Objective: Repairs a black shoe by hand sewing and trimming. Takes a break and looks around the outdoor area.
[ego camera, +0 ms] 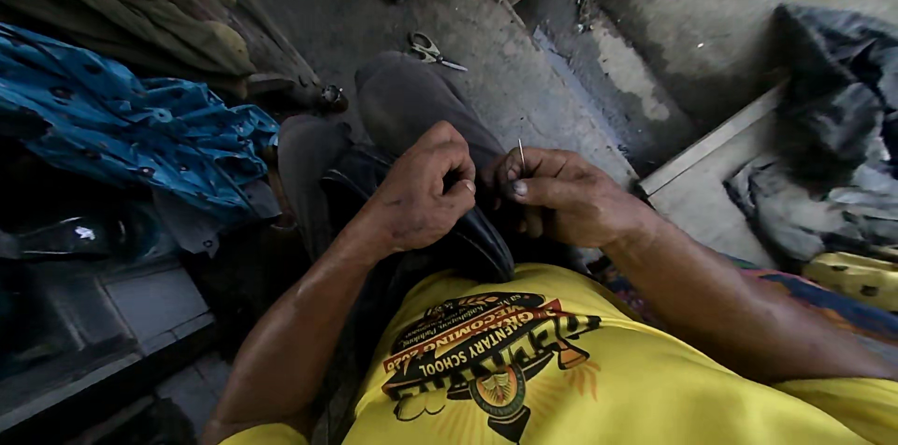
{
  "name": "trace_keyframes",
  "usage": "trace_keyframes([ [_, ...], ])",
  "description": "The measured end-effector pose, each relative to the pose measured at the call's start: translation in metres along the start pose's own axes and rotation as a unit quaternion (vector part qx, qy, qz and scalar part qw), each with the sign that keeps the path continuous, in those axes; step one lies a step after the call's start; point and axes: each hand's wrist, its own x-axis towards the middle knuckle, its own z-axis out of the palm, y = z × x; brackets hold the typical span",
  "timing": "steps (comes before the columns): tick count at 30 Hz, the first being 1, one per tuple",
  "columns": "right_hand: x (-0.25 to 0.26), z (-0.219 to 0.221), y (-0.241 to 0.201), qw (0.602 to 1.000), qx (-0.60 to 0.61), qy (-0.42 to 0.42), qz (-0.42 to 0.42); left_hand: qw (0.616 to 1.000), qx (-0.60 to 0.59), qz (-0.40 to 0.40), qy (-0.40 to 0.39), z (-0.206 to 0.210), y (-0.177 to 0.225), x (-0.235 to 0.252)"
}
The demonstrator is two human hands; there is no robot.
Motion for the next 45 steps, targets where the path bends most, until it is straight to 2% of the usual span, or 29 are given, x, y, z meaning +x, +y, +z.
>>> trace_keyframes([
  [5,0.005,-0.001,0.003,0.994,0.096,-0.036,-0.023,1.000,0.014,0.013,-0.003,0.000,-0.002,0.000],
  [7,0.004,-0.005,-0.003,0.995,0.073,-0.068,-0.018,0.999,0.014,0.028,-0.009,-0.001,-0.005,0.001],
  [10,-0.001,-0.014,-0.026,0.988,-0.111,-0.106,-0.012,0.999,0.004,0.031,-0.027,-0.005,-0.007,0.002],
  [13,-0.007,-0.019,-0.050,0.947,-0.287,-0.147,0.002,0.998,-0.022,0.045,-0.023,-0.007,-0.010,0.003],
  [16,-0.007,-0.021,-0.053,0.912,-0.386,-0.137,0.015,0.998,-0.055,0.040,-0.007,-0.007,-0.012,0.004],
  [18,-0.003,-0.018,-0.051,0.909,-0.404,-0.098,0.023,0.996,-0.080,0.035,0.016,-0.006,-0.013,0.004],
  [21,0.001,-0.008,-0.046,0.914,-0.402,-0.033,0.050,0.989,-0.107,0.069,0.075,-0.005,-0.013,-0.003],
  [25,0.003,-0.004,-0.045,0.935,-0.333,-0.029,0.119,0.960,-0.100,0.116,0.233,-0.009,-0.013,-0.040],
  [28,0.003,-0.006,-0.044,0.949,-0.269,-0.048,0.159,0.914,-0.163,0.071,0.364,-0.007,-0.035,-0.069],
  [30,0.004,-0.008,-0.040,0.951,-0.263,-0.055,0.156,0.886,-0.258,0.004,0.385,0.002,-0.047,-0.083],
  [32,0.006,-0.010,-0.036,0.955,-0.252,-0.064,0.143,0.878,-0.306,-0.029,0.367,0.011,-0.057,-0.090],
  [34,0.007,-0.011,-0.034,0.957,-0.240,-0.071,0.145,0.893,-0.298,-0.040,0.337,0.017,-0.061,-0.092],
  [36,0.007,-0.011,-0.034,0.957,-0.233,-0.079,0.153,0.934,-0.203,-0.069,0.288,0.017,-0.062,-0.091],
  [38,0.006,-0.011,-0.032,0.957,-0.237,-0.085,0.146,0.973,-0.045,-0.095,0.204,0.012,-0.060,-0.090],
  [40,0.005,-0.010,-0.033,0.951,-0.270,-0.080,0.125,0.988,0.031,-0.104,0.107,-0.001,-0.056,-0.088],
  [42,0.002,-0.009,-0.038,0.936,-0.330,-0.060,0.111,0.991,0.034,-0.125,0.028,-0.015,-0.055,-0.083],
  [45,0.001,-0.005,-0.045,0.922,-0.365,-0.057,0.114,0.993,-0.023,-0.113,-0.013,-0.022,-0.060,-0.077],
])
